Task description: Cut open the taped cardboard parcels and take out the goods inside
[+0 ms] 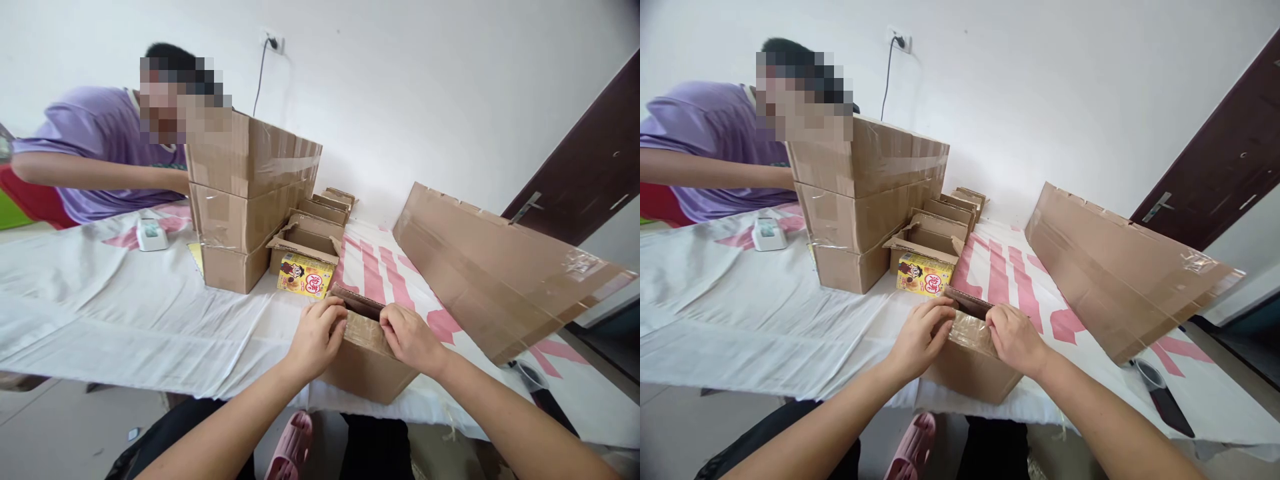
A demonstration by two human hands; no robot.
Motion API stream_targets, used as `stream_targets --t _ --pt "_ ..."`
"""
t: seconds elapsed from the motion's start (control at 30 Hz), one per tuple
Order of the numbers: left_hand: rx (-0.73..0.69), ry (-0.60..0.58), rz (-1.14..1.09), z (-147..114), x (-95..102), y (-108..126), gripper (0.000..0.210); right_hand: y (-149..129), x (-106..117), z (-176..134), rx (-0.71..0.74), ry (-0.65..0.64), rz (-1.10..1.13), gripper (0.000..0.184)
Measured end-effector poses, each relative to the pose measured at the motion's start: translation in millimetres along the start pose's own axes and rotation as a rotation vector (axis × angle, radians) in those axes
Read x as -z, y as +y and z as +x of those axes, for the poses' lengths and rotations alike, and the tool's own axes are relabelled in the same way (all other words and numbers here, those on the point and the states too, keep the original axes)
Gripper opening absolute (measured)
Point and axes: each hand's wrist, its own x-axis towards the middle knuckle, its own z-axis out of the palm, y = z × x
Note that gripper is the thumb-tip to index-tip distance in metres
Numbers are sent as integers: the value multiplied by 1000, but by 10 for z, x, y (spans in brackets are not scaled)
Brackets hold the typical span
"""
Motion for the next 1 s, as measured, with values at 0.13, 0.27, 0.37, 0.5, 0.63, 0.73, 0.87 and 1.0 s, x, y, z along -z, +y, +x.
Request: stream_targets --t 0.13,0.27,0.37,0.5,0.63,0.73,0.87,1.0 --pt "-1 -2 0 4 9 11 15 -7 64 41 -105 -13 117 14" --pt "-6 -6 -3 6 18 13 14 70 159 36 -113 -110 117 16" --pt "-12 9 -6 5 14 12 15 105 195 1 -116 -173 23 19" --pt "-13 16 -7 5 9 17 15 66 184 -24 -144 -191 -1 16" --pt "-10 4 -10 4 16 28 14 28 137 -21 -136 -145 -5 13" --pt "-9 6 -11 -1 20 31 14 27 103 -14 -113 -115 -34 14" --pt "-18 11 -11 -6 17 28 14 17 79 8 -28 -70 -98 16" --pt "-15 10 -20 -7 7 20 14 -8 79 32 118 -31 -203 20"
